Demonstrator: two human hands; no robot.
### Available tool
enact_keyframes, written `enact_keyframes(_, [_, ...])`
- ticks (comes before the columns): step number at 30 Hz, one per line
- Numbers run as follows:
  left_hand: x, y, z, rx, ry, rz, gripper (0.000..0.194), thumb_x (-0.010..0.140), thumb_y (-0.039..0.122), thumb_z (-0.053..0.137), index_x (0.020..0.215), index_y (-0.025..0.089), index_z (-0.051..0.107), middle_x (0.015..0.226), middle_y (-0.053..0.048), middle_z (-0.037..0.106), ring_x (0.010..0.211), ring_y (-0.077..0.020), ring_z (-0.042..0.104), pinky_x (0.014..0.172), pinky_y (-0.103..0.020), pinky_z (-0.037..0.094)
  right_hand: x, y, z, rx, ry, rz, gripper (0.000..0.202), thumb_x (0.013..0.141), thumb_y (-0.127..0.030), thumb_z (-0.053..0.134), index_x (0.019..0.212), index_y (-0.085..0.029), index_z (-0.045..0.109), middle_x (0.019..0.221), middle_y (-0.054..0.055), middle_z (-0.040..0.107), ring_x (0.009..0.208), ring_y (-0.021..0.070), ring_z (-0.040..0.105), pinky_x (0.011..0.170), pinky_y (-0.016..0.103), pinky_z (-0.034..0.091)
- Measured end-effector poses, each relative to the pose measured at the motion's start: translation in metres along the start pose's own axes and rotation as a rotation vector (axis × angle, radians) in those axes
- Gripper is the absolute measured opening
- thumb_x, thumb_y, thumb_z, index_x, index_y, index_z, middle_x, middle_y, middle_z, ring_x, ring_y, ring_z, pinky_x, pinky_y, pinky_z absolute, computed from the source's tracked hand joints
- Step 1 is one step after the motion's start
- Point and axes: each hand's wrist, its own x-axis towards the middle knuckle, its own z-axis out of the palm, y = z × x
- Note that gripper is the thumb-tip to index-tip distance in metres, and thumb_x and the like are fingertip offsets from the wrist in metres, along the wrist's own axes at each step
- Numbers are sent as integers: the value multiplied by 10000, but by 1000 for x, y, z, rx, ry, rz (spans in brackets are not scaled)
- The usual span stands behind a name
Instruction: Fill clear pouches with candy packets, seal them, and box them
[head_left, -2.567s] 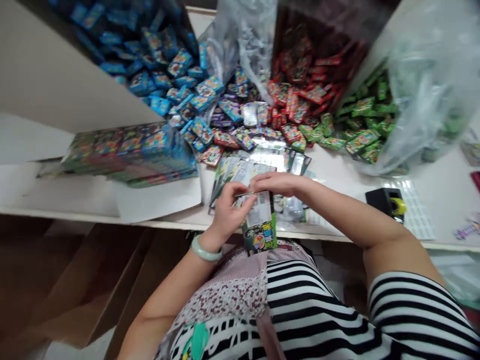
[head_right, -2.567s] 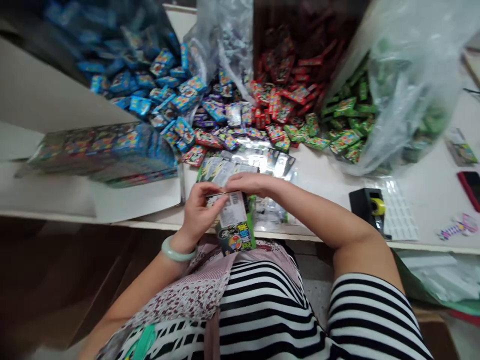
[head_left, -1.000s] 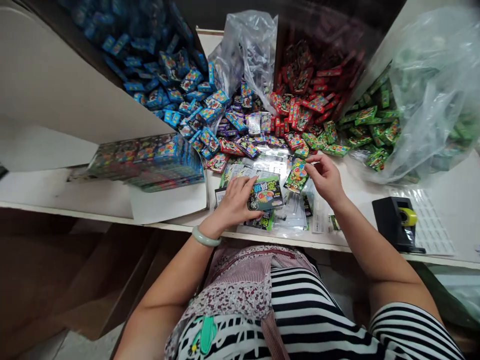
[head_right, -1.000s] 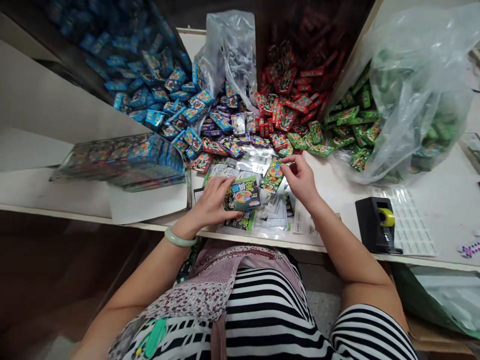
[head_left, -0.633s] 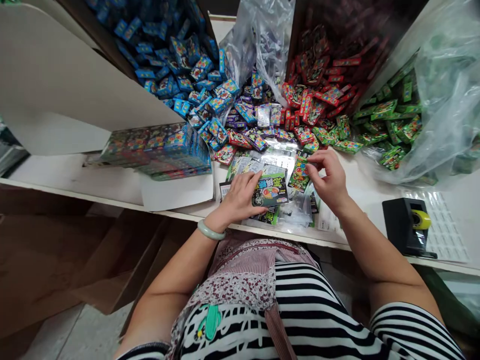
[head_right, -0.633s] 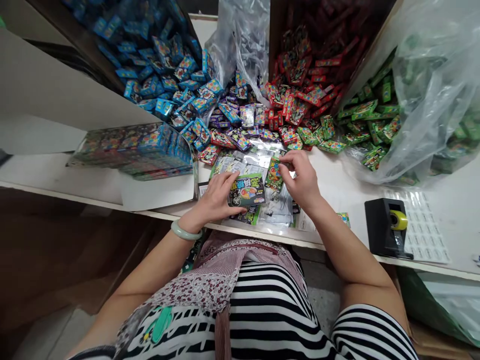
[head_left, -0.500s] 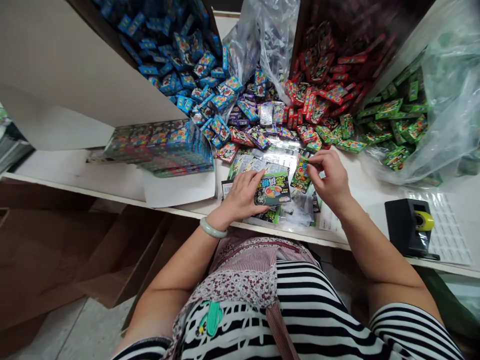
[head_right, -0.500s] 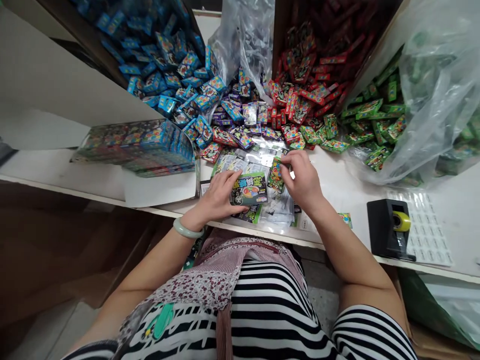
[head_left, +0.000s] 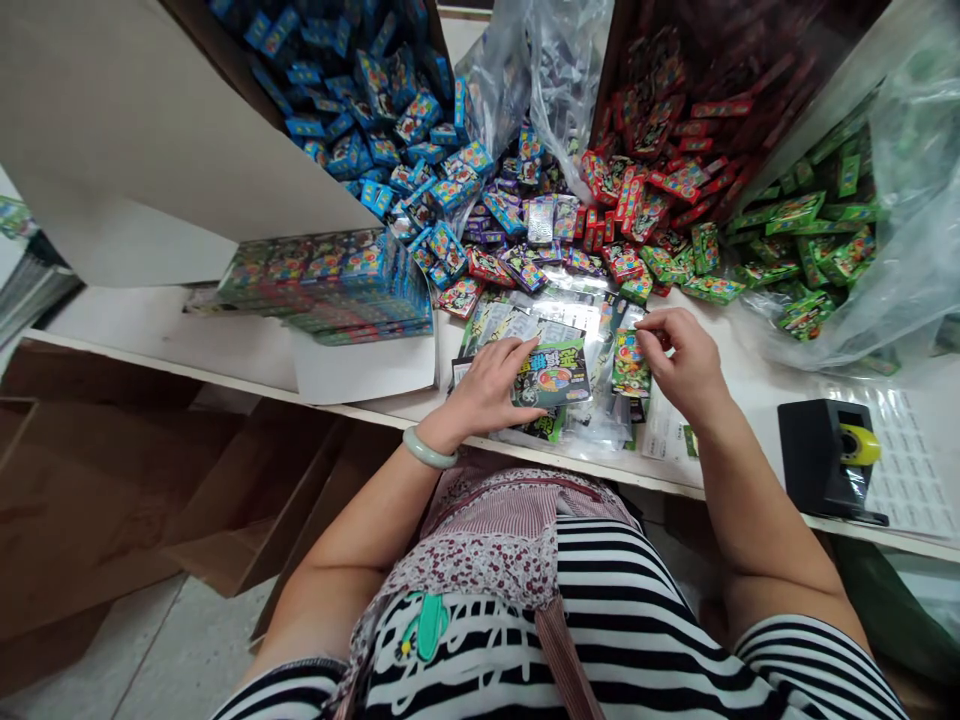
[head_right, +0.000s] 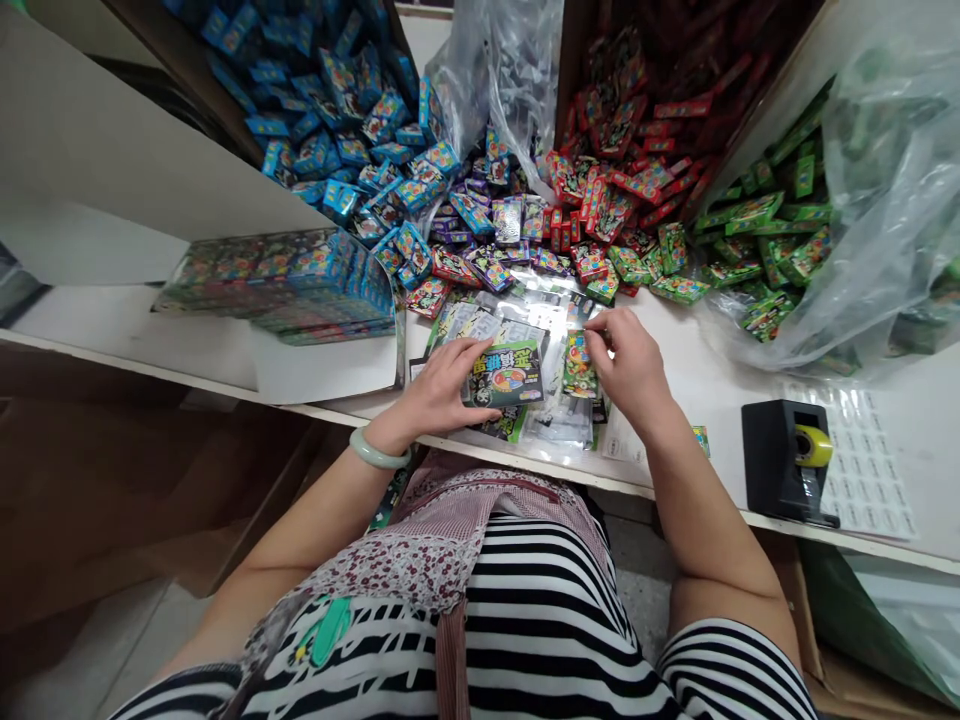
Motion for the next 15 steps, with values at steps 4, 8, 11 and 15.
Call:
enact_keyframes(4, [-3, -2, -4, -28, 45, -18, 972, 730, 574, 774, 1497, 184, 323, 1323, -160, 501, 1241, -338, 513, 1075, -501, 450, -4, -3, -7, 76, -34, 19, 107, 896, -256, 551, 907, -237, 656, 934, 60, 666, 808, 191, 620, 706, 338, 500])
enact_keyframes(8, [-6, -3, -6, 1, 88, -32, 996, 720, 607, 771, 1500, 183, 320, 1333, -169, 495, 1257, -350, 500, 1081, -515, 437, -8, -14, -16, 223, -227, 165, 208, 902, -334, 568, 1049, -249, 689, 887, 36, 673, 680, 153, 577, 639, 313, 477])
enact_keyframes(11, [-8, -2, -6, 67, 146, -21, 990, 738, 638, 737, 1507, 185, 308, 1337, -180, 494, 1259, -360, 490, 1080, -525, 421, -10, -19, -12, 405, -511, 306, 419, 850, -397, 629, 1240, -243, 638, 837, 15, 668, 598, 127, 538, 555, 286, 447])
enact_keyframes(15, [-10, -2, -7, 167, 173, 60, 924, 797, 634, 675, 1510, 179, 304, 1319, -185, 507, 1242, -350, 496, 1069, -514, 414, -9, -15, 4, 543, -675, 380, 432, 783, -423, 679, 1153, -200, 693, 810, 20, 673, 631, 130, 559, 575, 286, 461])
